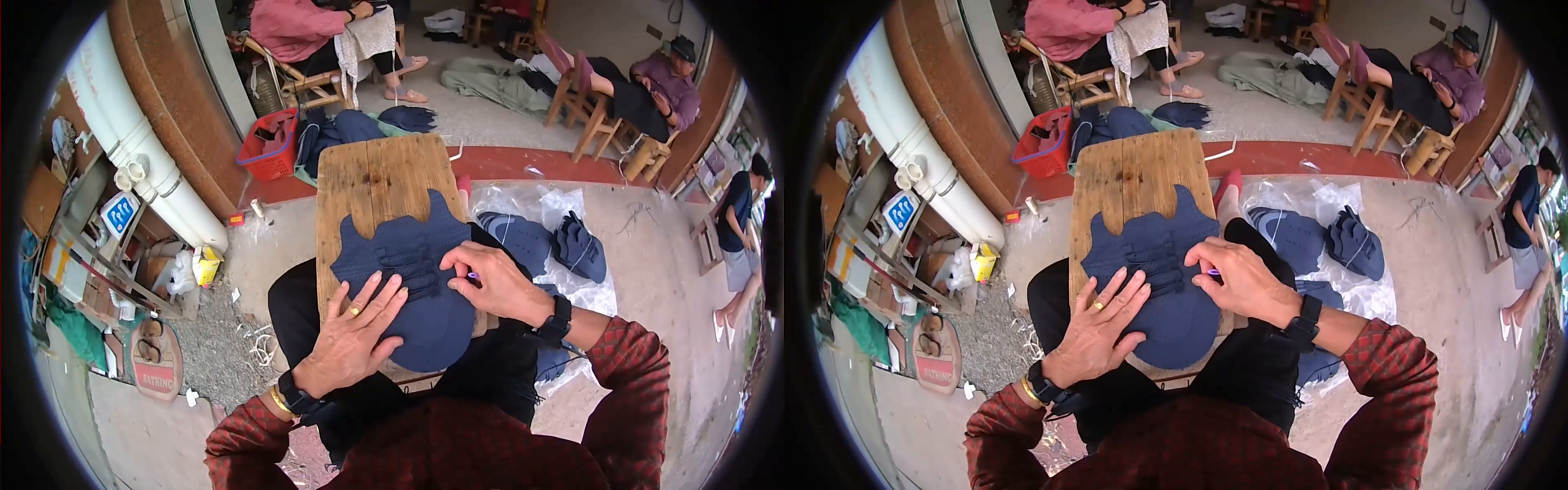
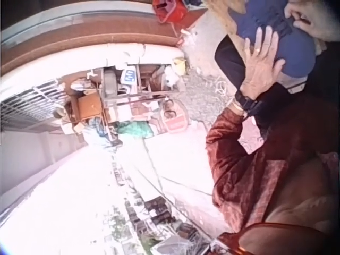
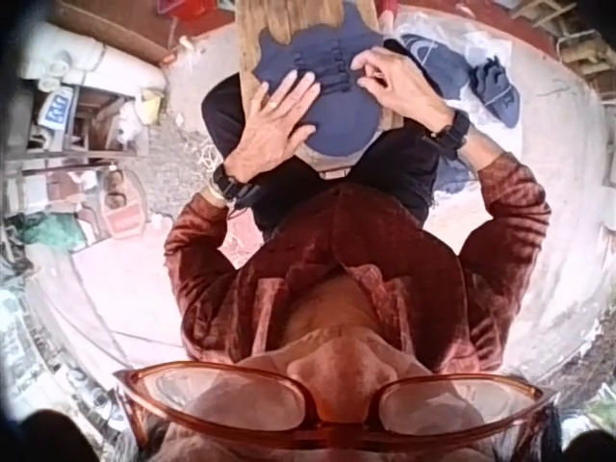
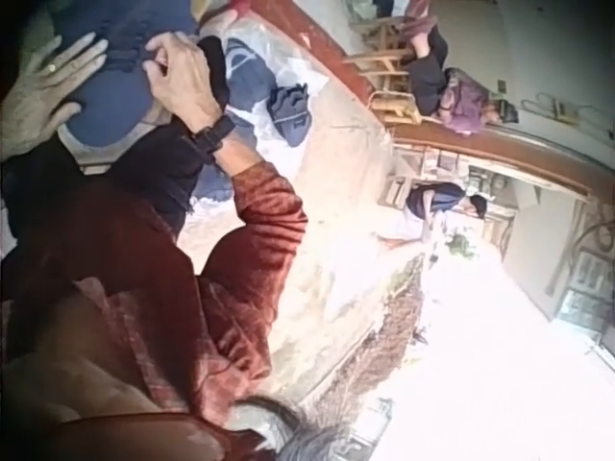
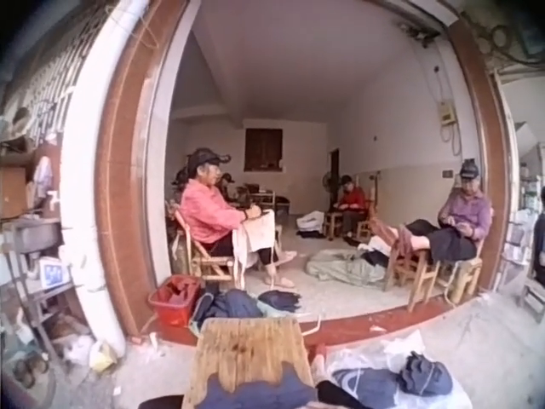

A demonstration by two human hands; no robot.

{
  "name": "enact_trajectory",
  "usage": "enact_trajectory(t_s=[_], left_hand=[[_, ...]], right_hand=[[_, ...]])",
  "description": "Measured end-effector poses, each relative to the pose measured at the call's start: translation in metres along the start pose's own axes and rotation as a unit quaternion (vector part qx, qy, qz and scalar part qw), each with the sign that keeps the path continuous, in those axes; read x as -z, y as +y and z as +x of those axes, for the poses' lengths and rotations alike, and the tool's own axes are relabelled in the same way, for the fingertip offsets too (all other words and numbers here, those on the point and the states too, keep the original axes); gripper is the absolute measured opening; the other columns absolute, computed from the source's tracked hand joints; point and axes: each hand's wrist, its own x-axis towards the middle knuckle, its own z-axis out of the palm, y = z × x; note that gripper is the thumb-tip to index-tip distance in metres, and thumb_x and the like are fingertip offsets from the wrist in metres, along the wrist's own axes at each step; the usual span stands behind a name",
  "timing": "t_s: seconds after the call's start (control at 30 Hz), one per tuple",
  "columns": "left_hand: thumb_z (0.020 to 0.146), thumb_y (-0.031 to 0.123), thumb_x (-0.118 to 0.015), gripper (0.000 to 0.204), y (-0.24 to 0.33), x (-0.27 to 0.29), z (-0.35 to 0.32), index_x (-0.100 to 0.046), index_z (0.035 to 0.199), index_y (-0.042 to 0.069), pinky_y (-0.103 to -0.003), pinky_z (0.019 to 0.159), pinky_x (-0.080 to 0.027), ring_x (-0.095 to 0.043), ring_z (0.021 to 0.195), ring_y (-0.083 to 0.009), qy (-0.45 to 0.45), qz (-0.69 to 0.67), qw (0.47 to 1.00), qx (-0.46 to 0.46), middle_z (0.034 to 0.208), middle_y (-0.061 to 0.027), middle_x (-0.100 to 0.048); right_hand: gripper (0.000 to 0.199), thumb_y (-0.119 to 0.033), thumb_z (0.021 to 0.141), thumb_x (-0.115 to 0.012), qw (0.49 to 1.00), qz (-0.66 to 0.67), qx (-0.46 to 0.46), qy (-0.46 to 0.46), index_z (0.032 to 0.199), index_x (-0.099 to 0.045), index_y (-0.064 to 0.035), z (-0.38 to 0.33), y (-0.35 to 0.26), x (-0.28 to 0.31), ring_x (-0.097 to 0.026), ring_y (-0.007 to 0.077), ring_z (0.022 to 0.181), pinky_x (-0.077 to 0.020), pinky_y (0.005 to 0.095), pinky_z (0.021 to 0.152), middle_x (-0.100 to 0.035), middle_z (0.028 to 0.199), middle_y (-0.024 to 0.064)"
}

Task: The recorder is sewing the upper parts of a shoe by hand using a needle and thread.

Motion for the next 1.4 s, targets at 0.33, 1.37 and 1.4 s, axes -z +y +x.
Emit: enact_trajectory(t_s=[0.33, 1.37, 1.4], left_hand=[[0.091, 0.047, -0.071, 0.079, 0.003, 0.012, 0.027, -0.043, 0.154, 0.007, -0.055, 0.119, -0.021, -0.032, 0.152, -0.0304, 0.051, -0.038, 0.998, 0.023, 0.163, -0.0116, -0.037], [0.08, 0.063, -0.074, 0.103, -0.016, -0.005, 0.026, -0.037, 0.156, 0.003, -0.057, 0.121, -0.015, -0.024, 0.154, -0.0385, 0.002, 0.023, 0.999, 0.034, 0.165, -0.0225, -0.029], [0.082, 0.055, -0.076, 0.098, -0.015, -0.003, 0.027, -0.037, 0.156, 0.004, -0.057, 0.121, -0.016, -0.023, 0.154, -0.0395, 0.02, 0.045, 0.996, 0.074, 0.166, -0.0226, -0.027]], right_hand=[[0.014, -0.009, 0.086, -0.073, 1.0, -0.006, -0.007, -0.024, 0.095, -0.065, -0.0015, 0.059, 0.021, -0.003, -0.068, 0.0376, 0.089, -0.0525, 0.0465, 0.077, -0.07, 0.091, 0.0175], [0.023, -0.015, 0.073, -0.084, 0.981, -0.111, -0.016, -0.158, 0.088, -0.072, -0.0026, 0.08, 0.037, 0.026, -0.069, 0.0351, 0.079, -0.0522, 0.0463, 0.068, -0.068, 0.073, 0.0145], [0.023, -0.018, 0.071, -0.085, 0.982, -0.112, 0.032, -0.147, 0.074, -0.069, -0.0013, 0.075, 0.036, 0.032, -0.069, 0.0356, 0.073, -0.0508, 0.047, 0.063, -0.066, 0.068, 0.0161]])
